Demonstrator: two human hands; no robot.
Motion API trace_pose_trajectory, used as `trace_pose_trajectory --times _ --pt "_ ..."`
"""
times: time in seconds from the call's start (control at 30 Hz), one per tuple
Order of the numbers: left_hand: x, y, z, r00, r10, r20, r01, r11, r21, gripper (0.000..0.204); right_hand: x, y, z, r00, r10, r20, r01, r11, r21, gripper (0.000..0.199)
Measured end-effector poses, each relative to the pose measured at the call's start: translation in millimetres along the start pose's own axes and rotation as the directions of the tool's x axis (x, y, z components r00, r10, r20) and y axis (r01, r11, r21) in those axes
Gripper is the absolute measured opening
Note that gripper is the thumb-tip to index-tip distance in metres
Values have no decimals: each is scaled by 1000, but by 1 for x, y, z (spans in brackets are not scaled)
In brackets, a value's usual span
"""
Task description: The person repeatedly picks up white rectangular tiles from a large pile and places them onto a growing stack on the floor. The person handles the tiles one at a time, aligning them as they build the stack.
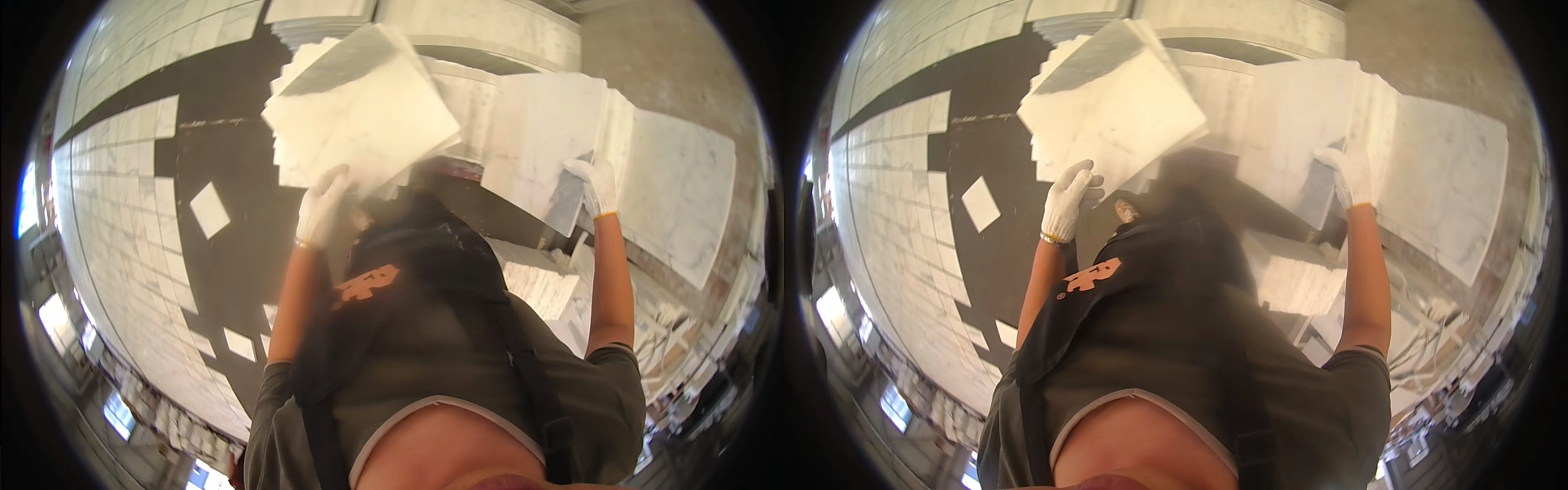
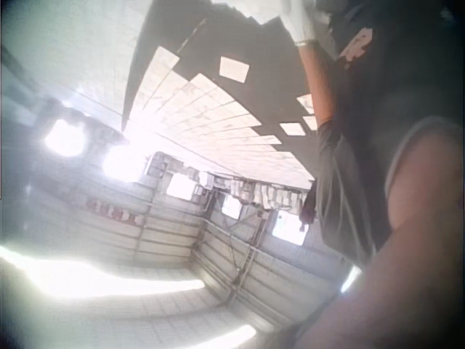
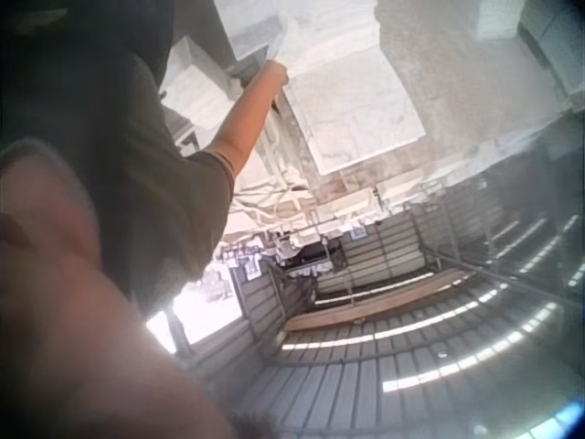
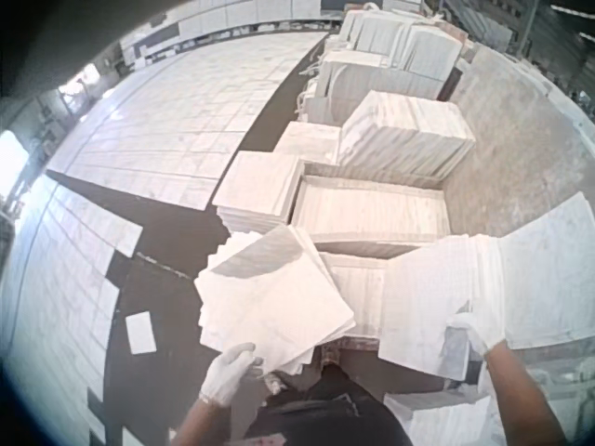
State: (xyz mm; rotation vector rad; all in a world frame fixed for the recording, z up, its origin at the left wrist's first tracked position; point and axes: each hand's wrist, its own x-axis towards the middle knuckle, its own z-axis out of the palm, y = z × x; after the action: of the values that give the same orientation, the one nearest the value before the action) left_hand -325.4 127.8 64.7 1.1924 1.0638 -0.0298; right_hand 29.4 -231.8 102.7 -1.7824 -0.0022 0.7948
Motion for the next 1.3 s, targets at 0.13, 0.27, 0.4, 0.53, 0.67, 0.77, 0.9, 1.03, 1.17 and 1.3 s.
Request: trace_pose_trajectory --times 0.13,0.27,0.4,0.53,0.67,0.77,0.9,1.03,1.17,1.3 --pt "-3 -39 -38 953 118 -280 -57 974 217 56 41 42 10 998 3 -65 -13 988 -154 43" --pt "-1 -84 -55 952 237 -195 -125 879 460 51 65 75 0 998 31 -59 -40 987 -157 40" --pt "5 -92 -44 967 183 -177 -96 907 410 49 76 91 2 995 1 -103 -21 981 -194 39" --pt "8 -75 -28 971 -68 -230 88 993 78 47 83 92 4 992 67 -110 -84 983 -163 33" --pt "11 -66 -26 965 -182 -189 209 968 135 50 98 92 -4 990 117 -75 -139 848 -512 43" --pt "10 -69 -21 980 -37 -196 55 995 88 51 108 85 -9 980 188 -70 -186 717 -672 48" --pt "11 -77 -20 901 -371 -226 302 909 -287 49 106 46 -5 955 279 -98 -176 272 -946 56" --pt "19 -104 -23 977 -143 -157 179 951 250 45 100 11 24 986 166 21 36 -90 -995 45" --pt "39 -135 -16 972 -231 -48 176 846 -503 34 111 28 75 929 37 368 360 132 -924 47" --pt "32 -132 -6 968 96 -232 22 888 459 26 126 75 160 770 -141 622 575 576 -581 54"
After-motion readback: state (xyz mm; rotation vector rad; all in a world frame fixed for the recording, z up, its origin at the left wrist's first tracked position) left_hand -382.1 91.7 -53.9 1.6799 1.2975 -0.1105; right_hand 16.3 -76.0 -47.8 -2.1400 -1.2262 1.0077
